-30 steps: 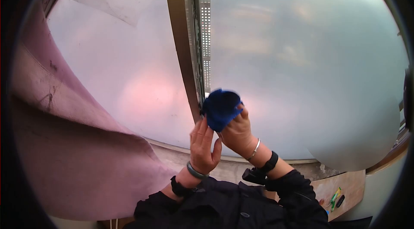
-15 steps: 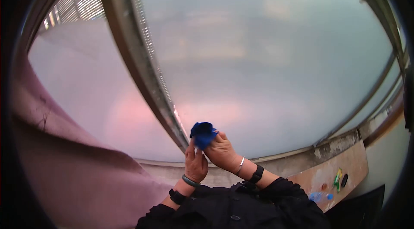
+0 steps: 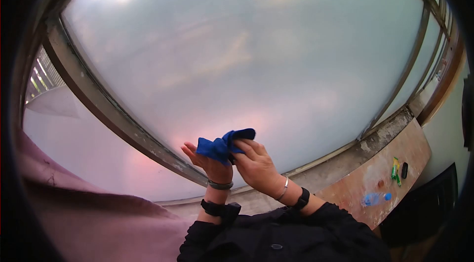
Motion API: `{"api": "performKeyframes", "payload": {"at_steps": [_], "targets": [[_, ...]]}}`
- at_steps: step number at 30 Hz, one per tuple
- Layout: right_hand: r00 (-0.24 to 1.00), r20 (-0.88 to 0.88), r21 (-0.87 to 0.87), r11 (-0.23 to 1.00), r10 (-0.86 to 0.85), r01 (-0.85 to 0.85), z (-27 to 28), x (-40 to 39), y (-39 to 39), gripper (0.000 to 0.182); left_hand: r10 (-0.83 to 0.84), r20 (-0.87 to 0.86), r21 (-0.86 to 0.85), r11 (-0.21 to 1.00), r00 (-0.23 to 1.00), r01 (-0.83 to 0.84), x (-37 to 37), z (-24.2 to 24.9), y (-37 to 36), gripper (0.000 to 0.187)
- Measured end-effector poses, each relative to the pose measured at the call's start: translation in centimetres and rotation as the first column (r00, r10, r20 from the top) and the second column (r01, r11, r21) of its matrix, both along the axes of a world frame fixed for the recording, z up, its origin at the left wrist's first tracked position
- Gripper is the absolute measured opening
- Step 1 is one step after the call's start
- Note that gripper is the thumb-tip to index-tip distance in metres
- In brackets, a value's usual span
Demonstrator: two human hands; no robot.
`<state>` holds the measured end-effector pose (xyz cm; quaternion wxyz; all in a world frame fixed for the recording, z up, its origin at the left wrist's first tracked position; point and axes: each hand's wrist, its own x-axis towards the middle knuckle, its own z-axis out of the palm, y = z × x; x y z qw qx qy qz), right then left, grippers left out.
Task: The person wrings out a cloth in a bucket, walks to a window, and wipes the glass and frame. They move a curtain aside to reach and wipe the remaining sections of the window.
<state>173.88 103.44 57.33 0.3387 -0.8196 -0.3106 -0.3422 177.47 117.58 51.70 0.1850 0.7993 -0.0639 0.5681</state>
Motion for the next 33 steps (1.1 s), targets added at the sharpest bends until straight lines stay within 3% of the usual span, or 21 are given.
{"api": "performKeyframes", "payload": {"at_steps": [2, 5, 6, 13, 15, 17, 18, 20, 23, 24, 25, 27, 28, 31, 33], "targets": [[1.0, -0.023, -0.001, 1.0, -0.008, 0.008, -0.2, 0.0, -0.6, 0.03, 0.033, -0.033, 0.007, 0.999, 0.999, -0.032, -0.3, 0.2, 0.4, 0.055], [0.998, -0.061, 0.001, 1.0, -0.002, 0.002, -0.2, -0.2, -1.3, 0.035, 0.029, 0.05, 0.098, 0.995, 0.998, -0.033, -1.3, 1.9, 0.8, 0.027], [0.994, -0.107, 0.059, 0.998, 0.01, -0.004, -0.3, -0.2, -1.2, 0.038, 0.012, 0.055, 0.059, 0.998, 0.998, -0.015, -1.6, 2.6, 0.5, 0.021], [0.924, -0.301, 0.349, 0.929, 0.234, -0.122, 1.4, 0.0, -1.5, 0.04, -0.106, -0.183, 0.063, 0.991, 0.977, 0.119, -4.1, 5.1, 1.8, 0.029], [0.862, -0.4, 0.437, 0.891, 0.313, -0.121, 2.1, -0.3, -1.5, 0.037, -0.148, -0.233, 0.0, 0.988, 0.961, 0.152, -4.6, 5.9, 2.0, 0.034], [0.862, -0.388, 0.447, 0.884, 0.326, -0.133, 1.9, -0.3, -1.6, 0.036, -0.373, -0.31, -0.297, 0.912, 0.875, 0.284, -5.1, 6.2, 2.1, 0.034], [0.88, -0.362, 0.467, 0.877, 0.308, -0.115, 1.9, -0.3, -1.6, 0.037, -0.367, -0.31, -0.301, 0.913, 0.877, 0.276, -5.4, 6.5, 2.2, 0.034], [0.9, -0.335, 0.495, 0.865, 0.278, -0.083, 2.0, -0.2, -1.9, 0.039, -0.577, -0.312, -0.549, 0.758, 0.755, 0.353, -5.9, 7.1, 2.5, 0.03], [0.945, -0.28, 0.406, 0.913, 0.17, -0.044, 2.6, 0.0, -2.8, 0.04, -0.579, -0.279, -0.526, 0.76, 0.766, 0.383, -5.9, 6.9, 3.7, 0.025], [0.952, -0.264, 0.391, 0.919, 0.152, -0.038, 3.0, -0.1, -3.1, 0.041, -0.455, -0.292, -0.362, 0.867, 0.841, 0.343, -6.1, 7.6, 4.0, 0.022], [0.953, -0.262, 0.388, 0.921, 0.151, -0.039, 3.3, -0.2, -3.2, 0.041, -0.456, -0.289, -0.364, 0.865, 0.842, 0.344, -6.4, 8.1, 4.3, 0.022], [0.96, -0.273, 0.379, 0.924, 0.063, 0.047, 3.4, -0.3, -3.8, 0.041, -0.329, -0.294, -0.403, 0.894, 0.897, 0.196, -6.8, 8.9, 4.5, 0.019], [0.968, -0.251, 0.394, 0.916, 0.026, 0.078, 3.6, -0.2, -4.3, 0.042, -0.328, -0.275, -0.483, 0.86, 0.904, 0.165, -7.0, 9.5, 4.5, 0.017], [0.94, -0.339, 0.466, 0.873, 0.026, 0.145, 4.6, -0.3, -6.0, 0.042, -0.536, -0.032, -0.74, 0.58, 0.843, 0.341, -6.9, 8.9, 5.7, 0.021], [0.938, -0.346, 0.493, 0.854, 0.014, 0.169, 5.2, -0.3, -7.1, 0.041, -0.642, -0.004, -0.895, 0.344, 0.766, 0.284, -8.4, 11.2, 5.5, 0.023]]}}
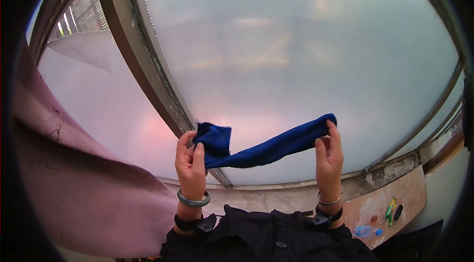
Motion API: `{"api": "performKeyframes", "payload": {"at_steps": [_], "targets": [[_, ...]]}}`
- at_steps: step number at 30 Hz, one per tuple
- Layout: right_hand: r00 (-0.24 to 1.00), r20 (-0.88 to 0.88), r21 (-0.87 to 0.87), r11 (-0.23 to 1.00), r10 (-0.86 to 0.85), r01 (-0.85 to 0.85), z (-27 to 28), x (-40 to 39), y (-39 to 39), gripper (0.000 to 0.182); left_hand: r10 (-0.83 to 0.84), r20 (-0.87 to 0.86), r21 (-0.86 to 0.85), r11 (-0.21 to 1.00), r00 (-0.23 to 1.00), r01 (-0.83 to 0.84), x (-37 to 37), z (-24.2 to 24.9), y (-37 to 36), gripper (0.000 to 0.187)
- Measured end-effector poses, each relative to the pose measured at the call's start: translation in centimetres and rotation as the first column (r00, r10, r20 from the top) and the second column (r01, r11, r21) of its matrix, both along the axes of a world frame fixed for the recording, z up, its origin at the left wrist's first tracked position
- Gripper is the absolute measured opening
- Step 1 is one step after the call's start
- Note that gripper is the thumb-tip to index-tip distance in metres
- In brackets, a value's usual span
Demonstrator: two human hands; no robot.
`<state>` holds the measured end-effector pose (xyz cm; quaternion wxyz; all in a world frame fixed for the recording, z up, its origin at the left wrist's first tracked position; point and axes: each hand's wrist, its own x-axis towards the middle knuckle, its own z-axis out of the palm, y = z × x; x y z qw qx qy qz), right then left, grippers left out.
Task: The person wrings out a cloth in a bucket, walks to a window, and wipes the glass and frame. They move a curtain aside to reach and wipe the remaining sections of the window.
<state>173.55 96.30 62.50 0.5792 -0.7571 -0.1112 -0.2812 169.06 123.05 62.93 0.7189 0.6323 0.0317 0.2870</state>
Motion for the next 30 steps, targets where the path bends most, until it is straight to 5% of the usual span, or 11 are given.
{"api": "performKeyframes", "payload": {"at_steps": [2, 6, 8, 10, 12, 14, 16, 22, 25, 30], "targets": [[0.999, 0.022, 0.038, 0.999, -0.038, 0.037, 0.1, 0.1, -1.2, 0.041, -0.177, 0.055, -0.177, 0.967, 0.983, 0.184, -0.6, 0.7, 0.6, 0.028], [0.999, 0.011, 0.209, 0.977, 0.038, -0.04, 1.6, -0.5, -2.4, 0.044, -0.174, 0.109, -0.273, 0.942, 0.979, 0.198, -0.4, 1.6, -0.1, 0.031], [0.995, 0.031, 0.328, 0.939, 0.099, -0.104, 2.6, -0.5, -2.4, 0.046, -0.117, 0.349, -0.119, 0.978, 0.93, 0.168, 0.7, 1.3, -0.6, 0.034], [0.989, 0.064, 0.399, 0.905, 0.132, -0.147, 3.8, -0.1, -1.9, 0.047, -0.112, 0.411, 0.177, 0.983, 0.905, 0.041, 1.6, 1.6, -1.3, 0.041], [0.95, 0.241, 0.519, 0.801, 0.198, -0.299, 5.4, 0.2, -1.0, 0.048, -0.02, 0.477, 0.558, 0.78, 0.879, -0.285, 2.9, 2.7, -1.6, 0.047], [0.927, 0.296, 0.549, 0.753, 0.231, -0.363, 6.6, 0.9, -0.2, 0.048, 0.036, 0.473, 0.799, 0.402, 0.88, -0.446, 4.0, 3.3, -1.9, 0.051], [0.894, 0.355, 0.494, 0.756, 0.275, -0.429, 7.0, 1.6, 1.1, 0.048, 0.076, 0.521, 0.83, 0.187, 0.85, -0.525, 5.8, 1.5, -2.8, 0.052], [0.879, 0.412, 0.051, 0.957, 0.242, -0.287, 5.9, 2.7, 4.1, 0.046, 0.19, 0.542, 0.811, 0.137, 0.819, -0.569, 7.0, 0.1, -4.8, 0.055], [0.864, 0.46, -0.183, 0.974, 0.205, -0.133, 5.6, 2.7, 5.0, 0.045, 0.297, 0.543, 0.782, 0.162, 0.785, -0.602, 7.4, 0.0, -6.2, 0.058], [0.873, 0.368, -0.311, 0.927, 0.321, -0.21, 2.5, 2.7, 5.4, 0.047, 0.336, 0.516, 0.789, 0.172, 0.788, -0.59, 8.1, -3.1, -7.7, 0.053]]}}
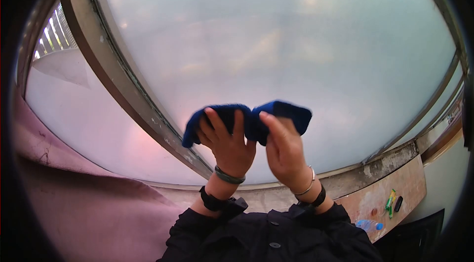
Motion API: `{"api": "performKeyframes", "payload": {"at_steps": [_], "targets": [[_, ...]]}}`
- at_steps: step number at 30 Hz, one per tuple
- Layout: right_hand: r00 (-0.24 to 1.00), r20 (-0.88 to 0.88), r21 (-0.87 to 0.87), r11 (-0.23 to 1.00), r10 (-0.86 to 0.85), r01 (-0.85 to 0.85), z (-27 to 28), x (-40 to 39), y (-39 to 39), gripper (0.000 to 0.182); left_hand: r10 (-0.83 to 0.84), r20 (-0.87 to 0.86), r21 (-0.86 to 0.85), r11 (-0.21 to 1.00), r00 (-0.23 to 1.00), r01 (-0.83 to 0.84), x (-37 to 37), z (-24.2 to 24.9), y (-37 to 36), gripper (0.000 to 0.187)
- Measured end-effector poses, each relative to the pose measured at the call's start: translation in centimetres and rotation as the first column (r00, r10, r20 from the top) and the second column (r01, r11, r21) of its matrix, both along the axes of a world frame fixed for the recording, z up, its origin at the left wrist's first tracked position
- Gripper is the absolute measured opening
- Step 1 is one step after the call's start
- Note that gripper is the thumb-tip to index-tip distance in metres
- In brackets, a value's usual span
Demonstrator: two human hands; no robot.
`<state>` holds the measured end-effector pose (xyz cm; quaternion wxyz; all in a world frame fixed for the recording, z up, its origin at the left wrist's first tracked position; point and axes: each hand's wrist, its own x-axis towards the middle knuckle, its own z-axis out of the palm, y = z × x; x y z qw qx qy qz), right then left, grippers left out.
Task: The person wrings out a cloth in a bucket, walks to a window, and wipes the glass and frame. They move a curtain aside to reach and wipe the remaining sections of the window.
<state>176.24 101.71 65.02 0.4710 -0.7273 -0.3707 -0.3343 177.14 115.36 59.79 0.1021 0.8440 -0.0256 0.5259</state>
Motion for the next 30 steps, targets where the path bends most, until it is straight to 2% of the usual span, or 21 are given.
{"api": "performKeyframes", "payload": {"at_steps": [2, 4, 6, 9, 10, 13, 16, 17, 19, 22, 24, 26, 28, 30], "targets": [[0.999, 0.013, -0.081, 0.996, -0.033, 0.034, -2.6, 0.0, 0.1, 0.047, -0.025, -0.091, 0.101, 0.994, 0.996, 0.034, -0.1, -2.8, -0.1, 0.063], [0.999, -0.015, -0.111, 0.993, -0.041, 0.039, -5.0, 0.1, -0.1, 0.046, -0.008, -0.122, 0.149, 0.988, 0.992, 0.026, -0.1, -5.5, 0.1, 0.06], [0.994, -0.094, -0.144, 0.989, -0.059, 0.045, -7.5, -0.3, -0.5, 0.046, 0.024, -0.216, 0.162, 0.987, 0.976, 0.011, -0.6, -8.7, -0.1, 0.058], [0.984, -0.158, -0.179, 0.982, -0.087, 0.058, -11.3, -0.9, -0.7, 0.046, -0.033, -0.356, 0.113, 0.991, 0.934, 0.078, -1.4, -13.0, -0.6, 0.055], [0.978, -0.185, -0.186, 0.98, -0.101, 0.066, -12.5, -1.2, -0.7, 0.046, 0.031, -0.216, 0.19, 0.982, 0.976, 0.011, -1.4, -13.9, -0.7, 0.042], [0.956, -0.276, -0.166, 0.984, -0.102, 0.057, -13.9, -1.9, -0.8, 0.039, 0.012, -0.311, 0.186, 0.981, 0.95, 0.048, -1.9, -16.7, -0.8, 0.047], [0.953, -0.295, -0.122, 0.992, -0.064, 0.029, -13.8, -2.1, -1.3, 0.037, -0.088, -0.229, 0.13, 0.984, 0.97, 0.12, -2.0, -17.6, -1.0, 0.051], [0.953, -0.295, -0.11, 0.993, -0.072, 0.041, -13.6, -2.1, -1.4, 0.037, -0.097, -0.229, 0.142, 0.981, 0.969, 0.132, -2.0, -17.5, -1.0, 0.051], [0.935, -0.355, 0.005, 1.0, -0.011, 0.014, -12.1, -1.8, -1.6, 0.033, -0.216, -0.271, 0.066, 0.968, 0.938, 0.242, -2.0, -16.5, -1.1, 0.065], [0.932, -0.36, 0.06, 0.996, -0.039, 0.065, -9.6, -1.8, -2.9, 0.029, -0.29, -0.228, 0.069, 0.947, 0.93, 0.312, -1.0, -13.5, -2.9, 0.062], [0.933, -0.357, 0.106, 0.99, -0.054, 0.098, -7.3, -1.7, -4.2, 0.029, -0.245, -0.142, 0.135, 0.955, 0.959, 0.264, -0.1, -10.4, -4.6, 0.058], [0.963, -0.246, 0.164, 0.974, -0.114, 0.157, -5.3, -1.1, -5.5, 0.028, -0.243, -0.128, 0.169, 0.95, 0.962, 0.262, 0.5, -6.6, -6.5, 0.059], [0.949, -0.305, 0.258, 0.952, -0.081, 0.164, -3.6, -0.9, -6.9, 0.027, -0.235, -0.097, 0.238, 0.938, 0.967, 0.252, 1.1, -3.1, -8.4, 0.06], [0.951, -0.273, 0.254, 0.943, -0.143, 0.214, -1.7, -0.8, -8.4, 0.028, -0.34, -0.092, 0.226, 0.908, 0.936, 0.353, 1.7, -0.3, -10.2, 0.055]]}}
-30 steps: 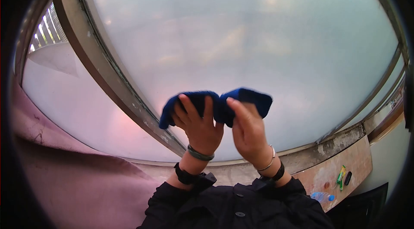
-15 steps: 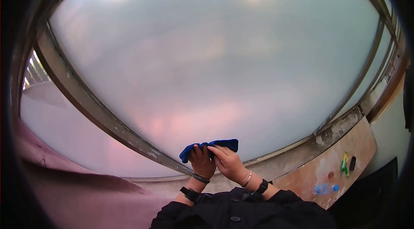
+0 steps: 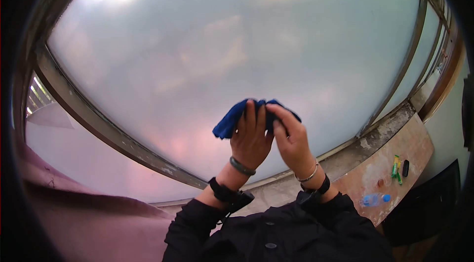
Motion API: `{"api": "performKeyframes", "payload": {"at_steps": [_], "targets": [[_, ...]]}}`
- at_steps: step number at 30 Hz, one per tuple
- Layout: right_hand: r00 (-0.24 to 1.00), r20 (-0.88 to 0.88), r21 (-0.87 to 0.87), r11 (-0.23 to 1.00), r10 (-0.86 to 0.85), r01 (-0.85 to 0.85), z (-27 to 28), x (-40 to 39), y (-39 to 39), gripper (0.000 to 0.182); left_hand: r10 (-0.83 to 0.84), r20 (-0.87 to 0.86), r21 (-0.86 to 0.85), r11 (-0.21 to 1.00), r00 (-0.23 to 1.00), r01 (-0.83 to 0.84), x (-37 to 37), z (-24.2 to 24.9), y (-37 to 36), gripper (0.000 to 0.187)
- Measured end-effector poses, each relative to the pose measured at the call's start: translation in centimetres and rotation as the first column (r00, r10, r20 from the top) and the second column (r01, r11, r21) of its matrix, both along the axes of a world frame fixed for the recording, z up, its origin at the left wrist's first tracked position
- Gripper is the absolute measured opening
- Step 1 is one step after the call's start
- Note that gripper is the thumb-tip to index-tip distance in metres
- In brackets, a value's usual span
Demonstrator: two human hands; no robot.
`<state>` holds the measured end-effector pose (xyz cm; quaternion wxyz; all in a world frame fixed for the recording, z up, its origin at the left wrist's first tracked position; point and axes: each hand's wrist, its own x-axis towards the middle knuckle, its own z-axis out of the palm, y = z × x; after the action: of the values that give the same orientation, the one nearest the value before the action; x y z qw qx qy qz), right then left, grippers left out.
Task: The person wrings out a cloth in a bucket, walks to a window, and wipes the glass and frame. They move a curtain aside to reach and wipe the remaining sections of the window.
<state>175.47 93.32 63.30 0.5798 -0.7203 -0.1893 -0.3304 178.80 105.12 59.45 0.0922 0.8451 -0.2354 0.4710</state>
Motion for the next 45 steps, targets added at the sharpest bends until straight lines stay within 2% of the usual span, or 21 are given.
{"api": "performKeyframes", "payload": {"at_steps": [3, 4, 6, 8, 10, 11, 12, 14, 16, 18, 20, 23, 28, 30, 32, 34, 36, 39, 40, 43, 45], "targets": [[0.992, -0.098, 0.157, 0.986, 0.079, -0.063, 0.0, 0.0, -1.2, 0.03, 0.04, 0.051, 0.079, 0.996, 0.998, -0.044, 0.6, 1.0, -1.3, 0.056], [0.992, -0.099, 0.159, 0.985, 0.077, -0.06, -0.7, 0.1, -1.4, 0.03, 0.087, 0.049, 0.127, 0.988, 0.995, -0.092, 0.8, 0.4, -1.3, 0.057], [0.998, 0.008, 0.039, 0.997, -0.07, 0.07, -2.8, 0.1, -1.4, 0.031, 0.084, 0.045, 0.182, 0.979, 0.995, -0.091, 0.9, -1.4, -1.3, 0.052], [0.995, -0.053, 0.041, 0.996, -0.082, 0.084, -6.0, -0.1, -1.3, 0.031, 0.082, 0.033, 0.237, 0.968, 0.996, -0.087, 0.5, -3.7, -0.8, 0.048], [0.985, -0.157, 0.107, 0.99, -0.078, 0.095, -9.6, -0.5, -0.9, 0.03, 0.061, 0.08, 0.461, 0.883, 0.995, -0.092, -0.1, -5.9, 0.0, 0.04], [0.979, -0.176, 0.103, 0.988, -0.099, 0.118, -11.4, -0.7, -0.5, 0.029, 0.044, 0.011, 0.475, 0.879, 0.999, -0.044, -0.4, -7.3, 0.5, 0.034], [0.962, -0.27, 0.176, 0.98, -0.047, 0.097, -13.0, -1.0, -0.1, 0.027, 0.015, -0.016, 0.544, 0.839, 1.0, -0.004, -0.6, -8.7, 1.4, 0.051], [0.902, -0.43, 0.24, 0.968, 0.034, 0.078, -16.7, -1.2, 0.8, 0.025, -0.043, -0.073, 0.562, 0.823, 0.996, 0.077, -0.7, -12.4, 3.1, 0.05], [0.868, -0.487, 0.269, 0.962, 0.095, 0.046, -20.0, -1.1, 1.9, 0.022, -0.124, -0.237, 0.406, 0.888, 0.963, 0.215, -1.8, -14.0, 4.1, 0.036], [0.82, -0.546, 0.311, 0.95, 0.174, 0.005, -22.2, -1.3, 2.9, 0.023, -0.137, -0.319, 0.4, 0.877, 0.938, 0.265, -2.5, -16.0, 5.7, 0.041], [0.767, -0.59, 0.34, 0.939, 0.254, -0.049, -24.5, -1.2, 3.8, 0.024, -0.083, -0.531, 0.315, 0.905, 0.843, 0.287, -3.0, -17.3, 7.0, 0.048], [0.718, -0.598, 0.451, 0.89, 0.357, -0.067, -24.7, -1.4, 4.4, 0.026, -0.034, -0.499, 0.425, 0.861, 0.866, 0.279, -3.2, -17.7, 7.6, 0.06], [0.758, -0.55, 0.492, 0.87, 0.35, -0.046, -21.3, -1.6, 2.3, 0.029, -0.004, -0.46, 0.493, 0.831, 0.888, 0.258, -3.1, -16.8, 6.0, 0.064], [0.781, -0.485, 0.598, 0.801, 0.393, -0.032, -20.2, -1.4, 1.0, 0.029, -0.012, -0.411, 0.48, 0.847, 0.912, 0.228, -2.7, -15.3, 3.6, 0.067], [0.823, -0.452, 0.601, 0.799, 0.344, -0.004, -19.4, -1.0, -0.7, 0.029, -0.068, -0.349, 0.457, 0.858, 0.935, 0.233, -1.9, -13.6, 0.5, 0.062], [0.849, -0.404, 0.704, 0.708, 0.341, 0.05, -18.8, -0.3, -2.7, 0.029, -0.125, -0.322, 0.434, 0.862, 0.939, 0.263, -0.4, -12.6, -2.5, 0.06], [0.866, -0.383, 0.729, 0.681, 0.322, 0.069, -17.2, -0.2, -5.5, 0.028, -0.147, -0.272, 0.494, 0.827, 0.951, 0.269, 0.7, -10.7, -5.8, 0.055], [0.916, -0.273, 0.82, 0.57, 0.294, 0.062, -17.1, 0.8, -9.3, 0.029, -0.213, -0.357, 0.509, 0.772, 0.91, 0.381, 2.3, -9.0, -10.1, 0.053], [0.92, -0.261, 0.856, 0.51, 0.292, 0.081, -17.2, 1.0, -10.4, 0.027, -0.229, -0.303, 0.609, 0.7, 0.925, 0.373, 3.1, -8.9, -11.4, 0.054], [0.938, -0.232, 0.873, 0.481, 0.258, 0.084, -16.8, 0.6, -13.8, 0.029, -0.262, -0.391, 0.56, 0.693, 0.882, 0.454, 3.8, -7.8, -15.6, 0.055], [0.952, -0.218, 0.878, 0.468, 0.213, 0.096, -16.5, 0.7, -15.3, 0.03, -0.301, -0.365, 0.546, 0.698, 0.881, 0.464, 4.6, -7.9, -18.1, 0.055]]}}
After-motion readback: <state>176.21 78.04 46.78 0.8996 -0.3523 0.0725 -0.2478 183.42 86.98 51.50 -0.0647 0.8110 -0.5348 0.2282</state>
